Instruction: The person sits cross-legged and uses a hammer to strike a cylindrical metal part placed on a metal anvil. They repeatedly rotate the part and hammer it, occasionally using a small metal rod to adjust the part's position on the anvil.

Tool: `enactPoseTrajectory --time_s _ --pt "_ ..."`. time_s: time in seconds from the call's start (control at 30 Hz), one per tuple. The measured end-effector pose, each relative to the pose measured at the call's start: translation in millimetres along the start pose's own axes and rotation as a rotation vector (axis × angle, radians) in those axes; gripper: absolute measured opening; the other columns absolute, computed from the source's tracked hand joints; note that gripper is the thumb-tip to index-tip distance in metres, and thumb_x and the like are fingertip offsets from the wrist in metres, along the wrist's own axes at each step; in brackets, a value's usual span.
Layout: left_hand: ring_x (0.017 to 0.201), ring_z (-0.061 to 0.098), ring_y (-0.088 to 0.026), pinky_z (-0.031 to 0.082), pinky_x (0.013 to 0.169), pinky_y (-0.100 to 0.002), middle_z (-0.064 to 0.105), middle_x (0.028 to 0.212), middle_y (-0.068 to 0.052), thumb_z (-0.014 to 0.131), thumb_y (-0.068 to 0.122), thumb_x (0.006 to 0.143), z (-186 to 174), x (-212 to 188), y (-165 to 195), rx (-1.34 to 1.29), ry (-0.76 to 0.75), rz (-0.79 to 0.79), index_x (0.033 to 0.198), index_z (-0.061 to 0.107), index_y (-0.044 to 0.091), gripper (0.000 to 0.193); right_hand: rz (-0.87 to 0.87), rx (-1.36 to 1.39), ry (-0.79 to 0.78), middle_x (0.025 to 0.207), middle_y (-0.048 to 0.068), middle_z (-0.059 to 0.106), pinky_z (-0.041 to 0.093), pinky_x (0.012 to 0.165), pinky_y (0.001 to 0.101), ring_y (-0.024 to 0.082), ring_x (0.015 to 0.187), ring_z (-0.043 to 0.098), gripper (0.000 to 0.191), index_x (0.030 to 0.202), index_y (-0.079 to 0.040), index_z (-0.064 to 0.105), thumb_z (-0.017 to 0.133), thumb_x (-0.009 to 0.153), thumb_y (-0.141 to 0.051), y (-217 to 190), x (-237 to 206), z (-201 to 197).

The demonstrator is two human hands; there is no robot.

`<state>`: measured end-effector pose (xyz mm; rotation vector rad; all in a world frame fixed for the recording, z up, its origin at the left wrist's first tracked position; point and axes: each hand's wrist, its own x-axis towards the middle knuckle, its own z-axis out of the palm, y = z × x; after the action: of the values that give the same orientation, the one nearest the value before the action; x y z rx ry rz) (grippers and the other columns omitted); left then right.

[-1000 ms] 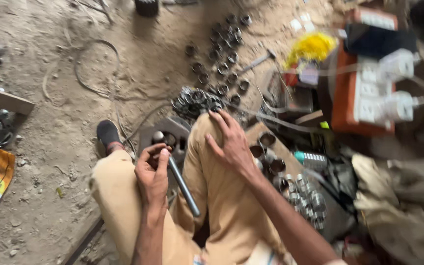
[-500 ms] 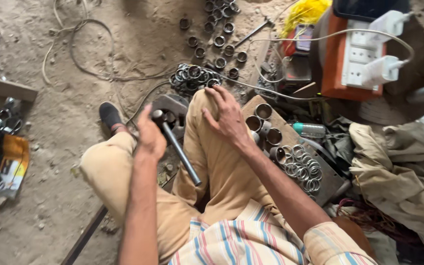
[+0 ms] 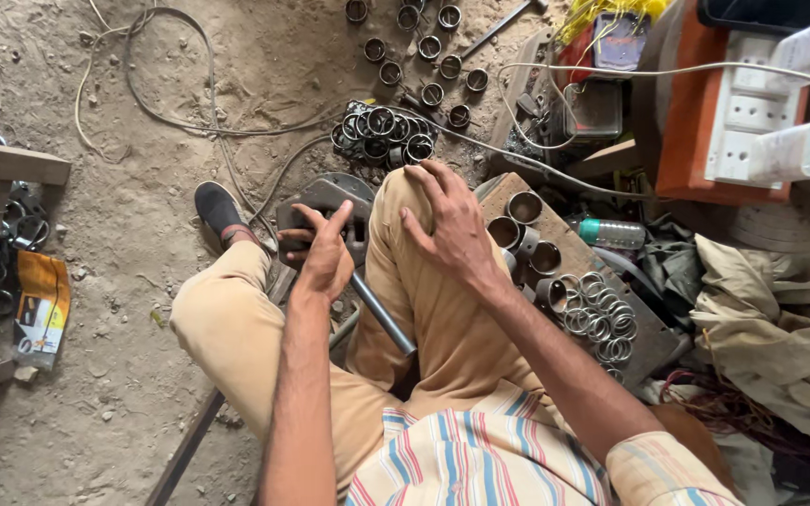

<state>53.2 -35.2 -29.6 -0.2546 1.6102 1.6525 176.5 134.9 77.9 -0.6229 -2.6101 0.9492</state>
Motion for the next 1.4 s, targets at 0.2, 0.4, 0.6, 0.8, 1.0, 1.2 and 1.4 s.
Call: enactPoseTrajectory --time_s 0.2,0.4,0.6,0.8,1.0,1.2,1.4 --pt "0.152 -0.023 -0.036 -0.007 0.123 -0.047 -0.028 0.163 -0.034 0.050 0.056 0.100 -8 0 -5 0.168 0.053 -0.056 0.167 -0.007 0.014 0.097 -0.008 -0.001 -0.014 0.143 0.020 0.054 0.043 0.111 0.0515 0.039 0.134 0.054 0.055 0.142 -0.005 0.056 0.069 0.094 -0.028 -5 0 -2" --pt "0.157 0.013 -0.031 0.005 0.125 -0.041 0.008 0.172 -0.023 0.048 0.039 0.105 -13 -2 0 -0.231 -0.283 -0.003 0.166 0.004 0.022 0.078 -0.003 -0.014 -0.033 0.144 0.021 0.053 0.043 0.111 0.0517 0.039 0.132 0.054 0.055 0.143 -0.005 0.055 0.068 0.096 -0.029 2 1 6" --pt "0.158 0.002 -0.024 -0.002 0.123 -0.040 0.003 0.174 -0.014 0.052 0.031 0.103 0 -3 8 -0.201 -0.253 0.060 0.166 0.012 0.020 0.075 -0.077 -0.109 -0.096 0.146 0.026 0.049 0.041 0.113 0.0524 0.043 0.135 0.051 0.057 0.148 -0.005 0.048 0.065 0.100 -0.030 2 11 2" --pt "0.158 0.001 -0.025 -0.002 0.124 -0.045 0.002 0.174 -0.012 0.052 0.028 0.103 9 -8 14 -0.209 -0.263 0.090 0.166 0.013 0.019 0.075 -0.165 -0.216 -0.803 0.140 0.028 0.054 0.046 0.107 0.0506 0.044 0.123 0.058 0.066 0.150 -0.008 0.044 0.061 0.095 -0.042 -35 34 -71" --pt "0.151 0.029 -0.034 0.022 0.123 -0.053 0.022 0.165 -0.021 0.047 0.030 0.102 10 -13 20 -0.321 -0.344 -0.031 0.163 0.002 0.028 0.076 -0.397 1.160 -0.825 0.152 0.021 0.060 0.053 0.114 0.0485 0.031 0.137 0.064 0.058 0.158 -0.009 0.048 0.054 0.115 -0.048 -57 44 -105" --pt "0.153 0.024 -0.029 0.015 0.126 -0.045 0.022 0.169 -0.014 0.048 0.027 0.106 16 -8 14 -0.290 -0.280 0.067 0.165 0.017 0.018 0.068 0.198 1.278 -0.434 0.079 0.010 0.061 0.045 0.060 0.0349 0.015 0.064 0.057 0.035 0.111 0.000 0.070 0.056 0.112 -0.031 -25 42 -16" --pt "0.155 0.015 -0.026 0.010 0.124 -0.044 0.016 0.170 -0.012 0.044 0.035 0.106 21 -7 19 -0.235 -0.223 0.027 0.165 0.021 0.021 0.065 -0.477 0.368 -0.267 0.062 0.005 0.055 0.045 0.050 0.0388 0.019 0.051 0.053 0.030 0.072 -0.007 0.059 0.070 0.098 -0.015 -35 -17 -21"
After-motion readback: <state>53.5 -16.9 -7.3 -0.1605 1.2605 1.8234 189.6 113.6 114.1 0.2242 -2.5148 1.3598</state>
